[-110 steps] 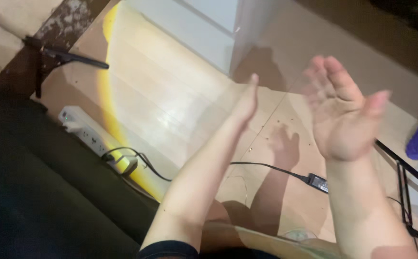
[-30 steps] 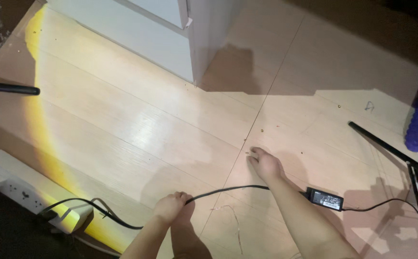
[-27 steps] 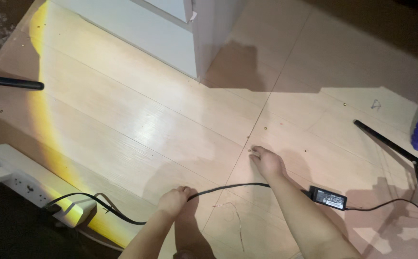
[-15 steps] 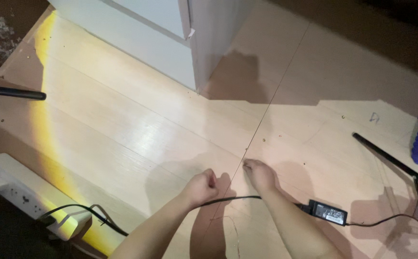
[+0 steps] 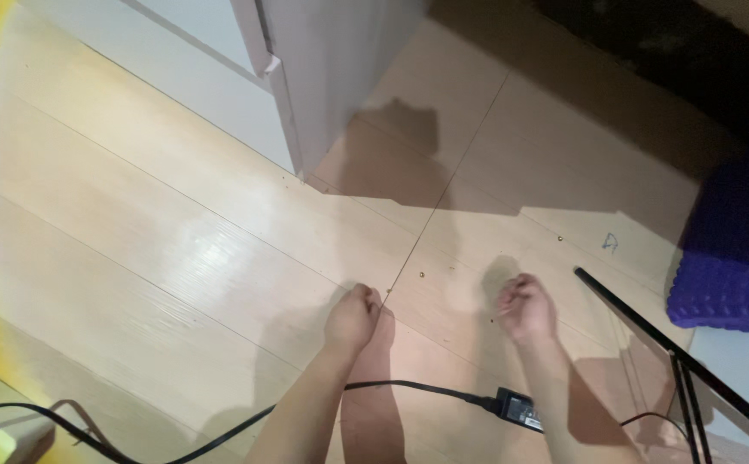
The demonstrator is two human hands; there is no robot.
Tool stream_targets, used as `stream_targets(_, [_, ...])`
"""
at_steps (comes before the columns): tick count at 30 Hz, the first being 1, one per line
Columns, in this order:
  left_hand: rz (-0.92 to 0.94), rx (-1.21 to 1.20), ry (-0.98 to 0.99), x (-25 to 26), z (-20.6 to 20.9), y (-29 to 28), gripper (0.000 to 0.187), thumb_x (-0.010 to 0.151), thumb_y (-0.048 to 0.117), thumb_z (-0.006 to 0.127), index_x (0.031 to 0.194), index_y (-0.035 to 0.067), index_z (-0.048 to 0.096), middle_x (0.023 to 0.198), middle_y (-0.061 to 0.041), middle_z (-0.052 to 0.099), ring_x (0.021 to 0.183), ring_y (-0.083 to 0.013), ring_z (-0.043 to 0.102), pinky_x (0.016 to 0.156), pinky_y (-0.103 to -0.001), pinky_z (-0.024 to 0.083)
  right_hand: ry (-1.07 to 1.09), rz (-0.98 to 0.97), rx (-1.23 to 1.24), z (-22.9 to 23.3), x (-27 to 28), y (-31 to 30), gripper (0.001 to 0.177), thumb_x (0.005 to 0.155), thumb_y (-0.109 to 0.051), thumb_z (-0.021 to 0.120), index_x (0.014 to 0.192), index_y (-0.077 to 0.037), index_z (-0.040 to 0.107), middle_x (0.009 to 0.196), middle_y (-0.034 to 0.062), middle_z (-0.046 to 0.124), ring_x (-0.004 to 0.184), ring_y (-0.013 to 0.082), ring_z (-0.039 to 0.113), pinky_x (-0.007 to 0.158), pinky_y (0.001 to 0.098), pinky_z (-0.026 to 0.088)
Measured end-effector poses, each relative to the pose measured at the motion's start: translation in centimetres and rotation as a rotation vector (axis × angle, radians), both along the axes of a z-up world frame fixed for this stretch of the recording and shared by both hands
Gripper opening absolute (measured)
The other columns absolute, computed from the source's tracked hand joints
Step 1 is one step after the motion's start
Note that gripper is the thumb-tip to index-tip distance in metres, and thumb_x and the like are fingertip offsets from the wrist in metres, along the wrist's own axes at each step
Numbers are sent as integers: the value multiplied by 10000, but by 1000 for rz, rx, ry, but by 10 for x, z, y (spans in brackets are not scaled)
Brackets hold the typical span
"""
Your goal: The person organizes various items in a desk drawer and on the desk surface, including pencils, a stapler, and small containers.
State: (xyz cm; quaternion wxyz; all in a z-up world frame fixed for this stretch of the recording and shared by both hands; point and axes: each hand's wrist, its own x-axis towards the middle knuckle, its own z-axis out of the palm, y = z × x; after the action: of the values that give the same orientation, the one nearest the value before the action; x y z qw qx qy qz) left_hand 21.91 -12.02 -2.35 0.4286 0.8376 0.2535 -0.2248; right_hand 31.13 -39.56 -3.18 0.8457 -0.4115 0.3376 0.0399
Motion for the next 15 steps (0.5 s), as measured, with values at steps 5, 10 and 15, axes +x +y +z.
stream_targets(5, [-208,114,-69,17,-17,-16,410,870,138,520,1270,53,482,1186,-216,529,1031,-360,597,851,-454,528,13,294,-739,8,51,-52,214,894,-87,444,1081,2,498,761,49,458,501,96,423,433,240,336])
stream_targets(10, [-427,303,-82,22,-43,-31,422,864,69,509,1285,100,490,1168,-173,507,986,-310,610,790,-432,553,175,667,-1210,85,55,-16,519,957,-147,411,1439,-33,255,1458,234,245,1285,346,343,1056,462,280])
stream_targets(15, [-509,460,-298,16,-98,-43,219,846,71,503,1047,49,588,973,-106,554,828,-294,633,620,-439,549,271,847,-1366,36,80,-47,538,975,-191,361,1475,-95,188,1469,225,241,1345,343,253,1096,483,196])
